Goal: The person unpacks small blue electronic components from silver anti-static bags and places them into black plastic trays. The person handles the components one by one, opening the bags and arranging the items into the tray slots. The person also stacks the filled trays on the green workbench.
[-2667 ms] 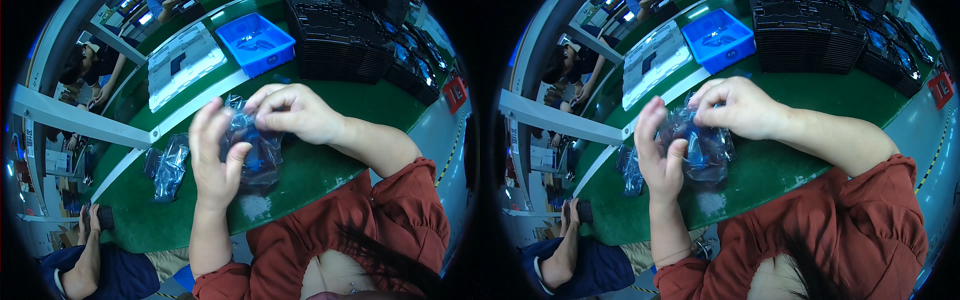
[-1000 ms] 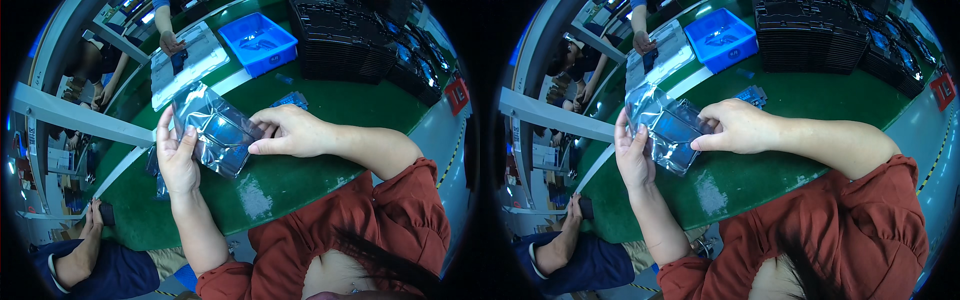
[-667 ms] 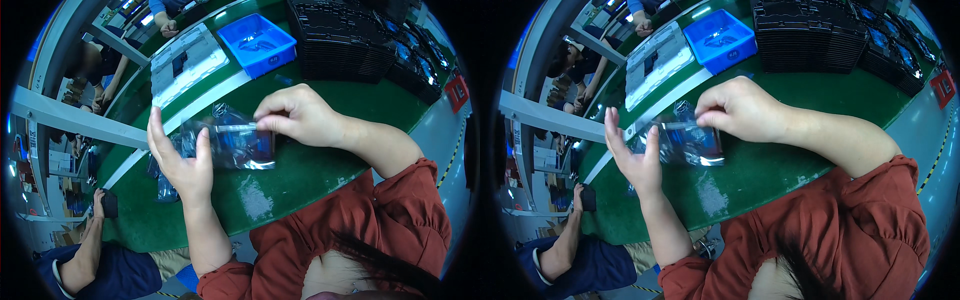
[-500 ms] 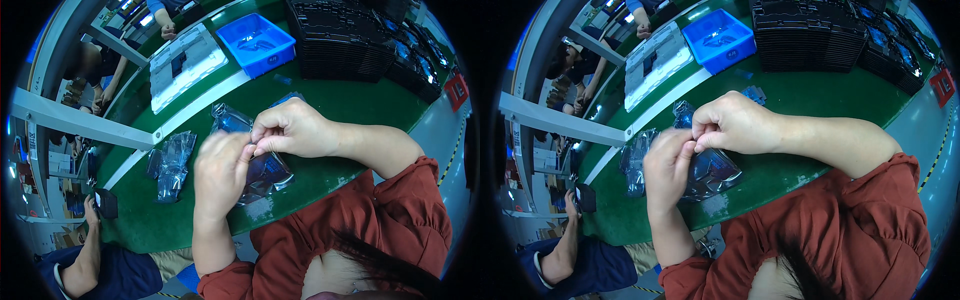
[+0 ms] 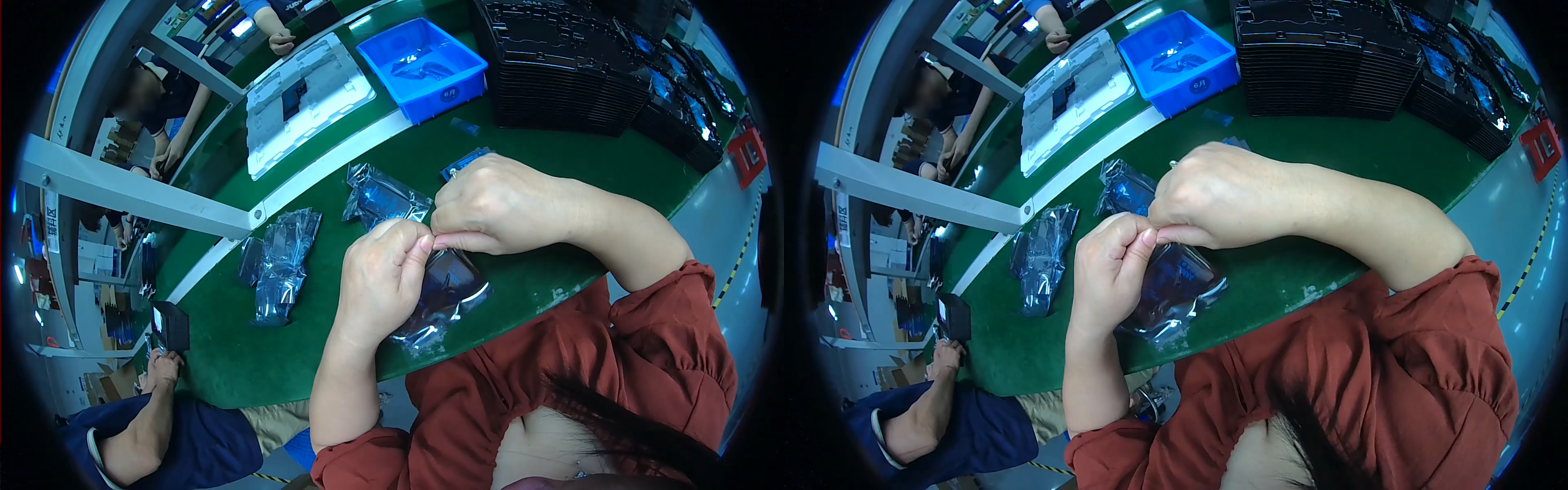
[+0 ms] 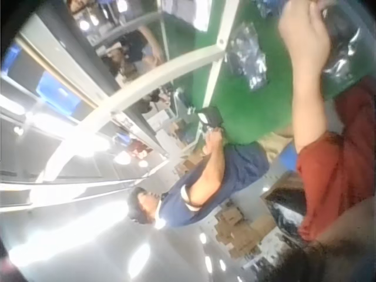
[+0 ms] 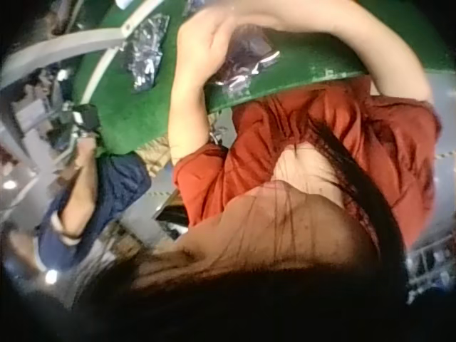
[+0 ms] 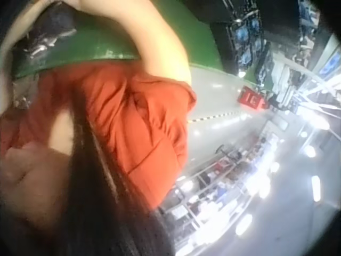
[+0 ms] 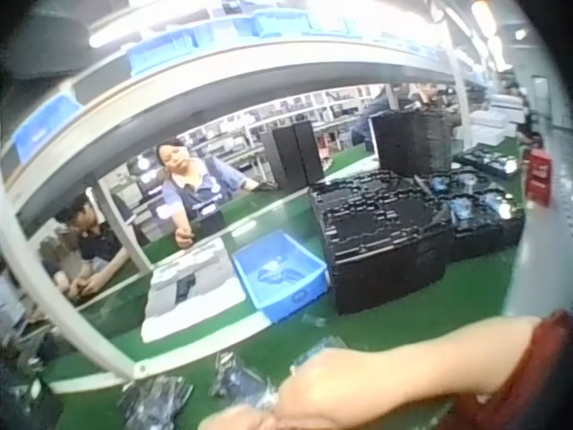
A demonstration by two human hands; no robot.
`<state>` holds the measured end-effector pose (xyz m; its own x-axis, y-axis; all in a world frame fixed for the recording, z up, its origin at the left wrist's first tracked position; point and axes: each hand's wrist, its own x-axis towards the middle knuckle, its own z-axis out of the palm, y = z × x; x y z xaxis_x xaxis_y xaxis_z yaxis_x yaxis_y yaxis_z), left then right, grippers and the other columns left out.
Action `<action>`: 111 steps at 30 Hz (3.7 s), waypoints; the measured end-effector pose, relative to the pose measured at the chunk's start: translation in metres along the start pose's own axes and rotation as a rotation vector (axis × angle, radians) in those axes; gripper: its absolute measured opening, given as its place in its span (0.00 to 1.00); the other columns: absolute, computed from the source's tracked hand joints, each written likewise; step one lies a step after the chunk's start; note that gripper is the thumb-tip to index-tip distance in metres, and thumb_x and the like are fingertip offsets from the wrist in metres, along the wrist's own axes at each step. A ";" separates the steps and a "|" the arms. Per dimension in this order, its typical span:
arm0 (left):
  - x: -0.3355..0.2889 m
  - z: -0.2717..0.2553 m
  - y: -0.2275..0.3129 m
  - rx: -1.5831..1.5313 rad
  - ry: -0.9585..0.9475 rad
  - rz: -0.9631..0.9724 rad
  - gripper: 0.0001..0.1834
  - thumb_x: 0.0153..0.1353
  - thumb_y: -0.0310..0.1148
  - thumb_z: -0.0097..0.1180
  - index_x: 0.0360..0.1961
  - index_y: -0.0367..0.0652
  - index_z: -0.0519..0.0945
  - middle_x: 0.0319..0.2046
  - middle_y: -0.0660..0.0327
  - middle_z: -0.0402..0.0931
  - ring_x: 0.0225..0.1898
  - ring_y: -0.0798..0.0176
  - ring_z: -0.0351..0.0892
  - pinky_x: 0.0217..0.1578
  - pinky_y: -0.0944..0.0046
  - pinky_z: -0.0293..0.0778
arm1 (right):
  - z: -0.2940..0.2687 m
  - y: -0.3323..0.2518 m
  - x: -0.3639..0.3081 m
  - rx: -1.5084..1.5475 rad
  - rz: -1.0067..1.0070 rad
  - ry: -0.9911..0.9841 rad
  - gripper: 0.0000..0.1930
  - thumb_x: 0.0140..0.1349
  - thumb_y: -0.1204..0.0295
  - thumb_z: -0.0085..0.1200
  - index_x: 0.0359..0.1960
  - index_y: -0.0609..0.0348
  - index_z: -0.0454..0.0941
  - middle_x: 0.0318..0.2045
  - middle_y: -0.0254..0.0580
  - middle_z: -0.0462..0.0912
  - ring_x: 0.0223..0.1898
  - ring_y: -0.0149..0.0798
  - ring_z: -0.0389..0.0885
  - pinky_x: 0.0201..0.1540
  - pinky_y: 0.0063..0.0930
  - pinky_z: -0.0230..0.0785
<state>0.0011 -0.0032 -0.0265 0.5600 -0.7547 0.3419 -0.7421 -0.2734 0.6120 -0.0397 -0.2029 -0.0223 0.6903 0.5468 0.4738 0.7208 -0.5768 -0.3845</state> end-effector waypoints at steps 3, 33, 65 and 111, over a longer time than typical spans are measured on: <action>0.001 0.006 -0.005 -0.094 0.084 0.033 0.05 0.59 0.27 0.53 0.28 0.37 0.76 0.24 0.55 0.75 0.24 0.54 0.75 0.26 0.61 0.70 | -0.002 -0.002 0.002 -0.041 -0.077 0.060 0.09 0.54 0.69 0.57 0.21 0.61 0.77 0.19 0.45 0.76 0.24 0.49 0.77 0.28 0.39 0.69; -0.003 -0.012 -0.024 -0.035 0.211 -0.101 0.13 0.61 0.36 0.52 0.27 0.37 0.79 0.18 0.59 0.75 0.20 0.62 0.74 0.24 0.64 0.69 | -0.001 -0.050 0.003 -0.454 -0.559 0.209 0.08 0.45 0.75 0.60 0.18 0.62 0.72 0.14 0.29 0.61 0.14 0.26 0.62 0.13 0.19 0.53; -0.001 -0.007 -0.015 0.013 0.473 0.034 0.10 0.63 0.31 0.52 0.43 0.41 0.79 0.39 0.53 0.78 0.38 0.56 0.78 0.40 0.61 0.72 | 0.022 -0.007 0.015 1.001 0.671 0.226 0.10 0.65 0.69 0.51 0.29 0.62 0.79 0.20 0.31 0.76 0.20 0.21 0.72 0.23 0.15 0.66; 0.005 0.009 0.001 0.292 0.399 0.607 0.11 0.39 0.19 0.60 0.29 0.36 0.79 0.34 0.55 0.76 0.39 0.49 0.79 0.37 0.56 0.77 | 0.000 0.002 0.005 0.364 0.365 -0.095 0.10 0.50 0.70 0.59 0.23 0.68 0.80 0.23 0.51 0.79 0.26 0.46 0.78 0.31 0.35 0.69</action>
<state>-0.0002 -0.0131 -0.0302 0.0746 -0.5661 0.8210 -0.9967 -0.0692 0.0428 -0.0347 -0.2014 -0.0213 0.8912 0.4120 0.1899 0.3956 -0.5008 -0.7699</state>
